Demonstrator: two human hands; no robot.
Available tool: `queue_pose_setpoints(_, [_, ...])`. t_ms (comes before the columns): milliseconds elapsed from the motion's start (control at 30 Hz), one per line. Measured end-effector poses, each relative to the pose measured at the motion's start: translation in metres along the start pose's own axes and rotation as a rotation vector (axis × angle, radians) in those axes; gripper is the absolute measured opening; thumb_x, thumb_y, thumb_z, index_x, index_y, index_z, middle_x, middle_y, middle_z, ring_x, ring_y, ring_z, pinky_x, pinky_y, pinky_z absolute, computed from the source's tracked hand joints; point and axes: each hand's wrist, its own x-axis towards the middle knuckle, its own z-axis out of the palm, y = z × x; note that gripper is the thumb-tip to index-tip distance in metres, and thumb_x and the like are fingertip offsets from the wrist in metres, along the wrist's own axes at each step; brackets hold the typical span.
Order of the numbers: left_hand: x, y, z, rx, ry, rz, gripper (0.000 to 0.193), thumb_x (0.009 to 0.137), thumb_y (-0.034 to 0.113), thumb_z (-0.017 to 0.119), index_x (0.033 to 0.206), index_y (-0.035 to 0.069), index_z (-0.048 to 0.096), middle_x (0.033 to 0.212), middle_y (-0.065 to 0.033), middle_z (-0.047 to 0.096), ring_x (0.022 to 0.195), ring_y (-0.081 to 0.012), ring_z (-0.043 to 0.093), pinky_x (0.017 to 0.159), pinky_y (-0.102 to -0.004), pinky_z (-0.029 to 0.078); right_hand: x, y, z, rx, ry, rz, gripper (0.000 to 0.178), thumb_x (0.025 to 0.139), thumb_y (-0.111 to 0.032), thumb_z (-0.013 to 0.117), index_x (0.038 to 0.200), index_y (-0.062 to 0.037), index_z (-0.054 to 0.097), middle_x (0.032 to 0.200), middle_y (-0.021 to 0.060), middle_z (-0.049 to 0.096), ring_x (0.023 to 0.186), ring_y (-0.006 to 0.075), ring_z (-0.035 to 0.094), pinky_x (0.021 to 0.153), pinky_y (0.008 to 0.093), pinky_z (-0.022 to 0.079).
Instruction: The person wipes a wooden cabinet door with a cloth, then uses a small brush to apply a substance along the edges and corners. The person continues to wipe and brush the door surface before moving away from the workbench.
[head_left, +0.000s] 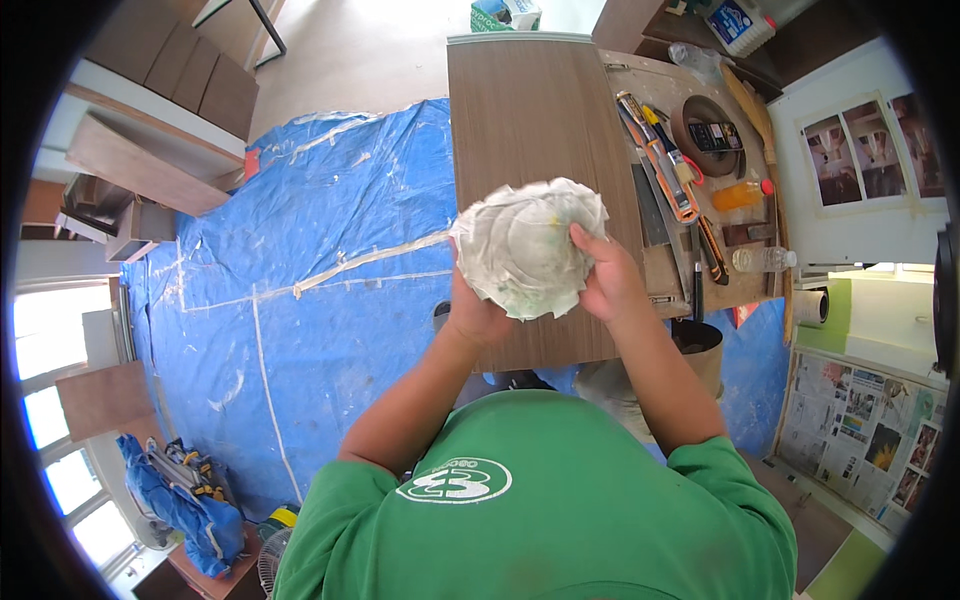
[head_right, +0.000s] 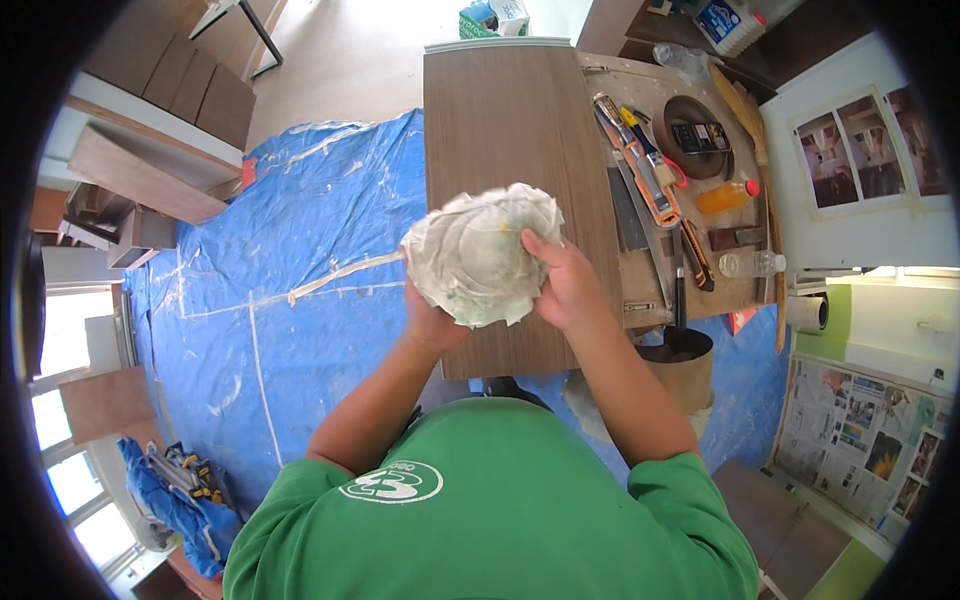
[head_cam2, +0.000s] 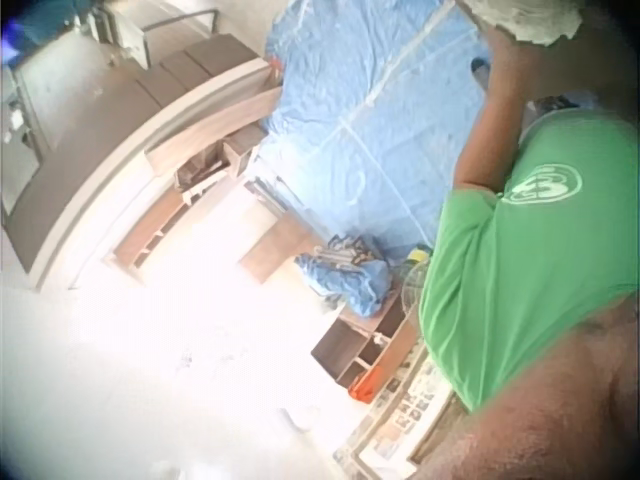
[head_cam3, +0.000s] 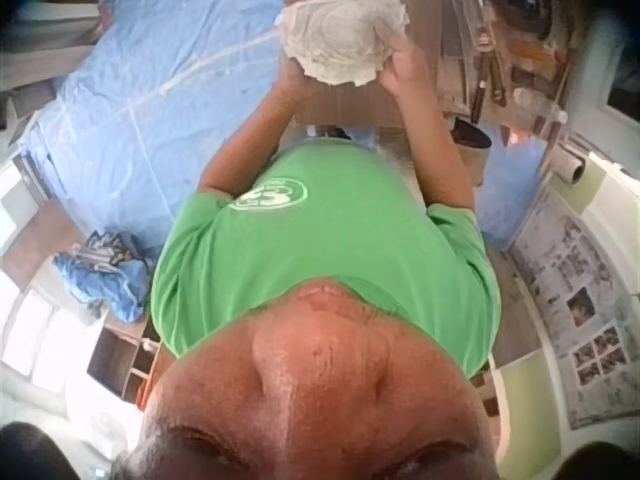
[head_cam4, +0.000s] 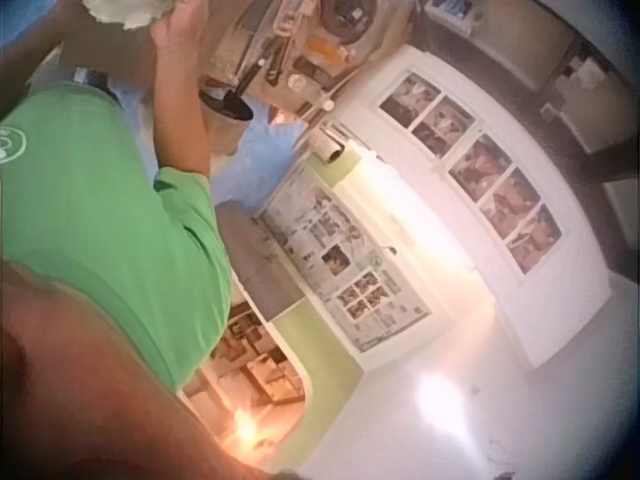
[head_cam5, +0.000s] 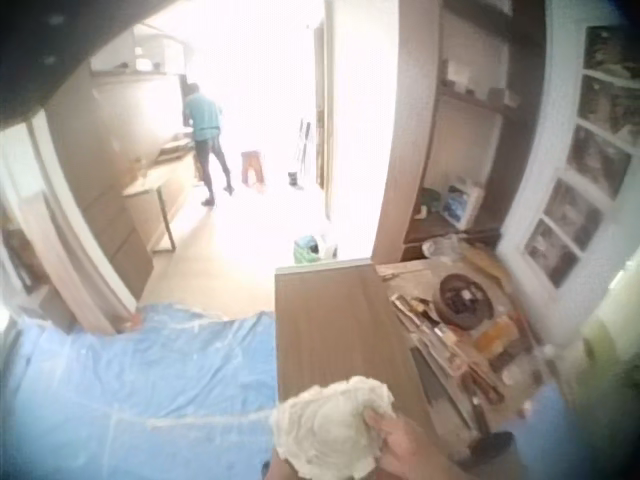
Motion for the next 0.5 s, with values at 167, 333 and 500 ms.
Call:
queue_pose_setpoints(167, [-0.013, 0.008, 0.000, 0.065, -0.072, 0.056, 0.069, 0.105, 0.051, 0.047, 0.157, 0.006, 0.034, 0.155, -0.0144, 0.046, 0.141, -0.0315, 0.048, 0.117, -0.0502, 0.041, 0.007, -0.002, 0.015, -0.005, -0.101, 0.031, 0.041, 0.100, -0.013, 0.065, 0.138, -0.0008, 0.053, 0.132, 0.0111, 0.064, 0.122, 0.0249, 0.063, 0.106, 0.0429, 0.051])
queue_pose_setpoints(333, [-0.004, 0.017, -0.003, 0.212, 0.340, -0.005, 0.055, 0.102, 0.020, 0.058, 0.152, 0.003, 0.041, 0.150, -0.0144, 0.052, 0.137, -0.0318, 0.053, 0.113, -0.0510, 0.045, 0.033, 0.011, 0.008, -0.133, -0.060, 0.058, 0.036, 0.101, -0.021, 0.065, 0.133, -0.0043, 0.059, 0.126, 0.0083, 0.066, 0.112, 0.0215, 0.066, 0.098, 0.0396, 0.055])
queue_pose_setpoints(500, [0.013, 0.055, -0.035, 0.354, 0.457, 0.261, 0.052, 0.097, 0.007, 0.062, 0.146, 0.000, 0.046, 0.139, -0.0134, 0.059, 0.125, -0.0299, 0.061, 0.106, -0.0441, 0.051, 0.098, 0.016, -0.039, -0.850, 0.263, -0.303, 0.038, 0.102, -0.038, 0.063, 0.130, -0.0114, 0.062, 0.122, 0.0086, 0.068, 0.109, 0.0226, 0.063, 0.094, 0.0414, 0.051])
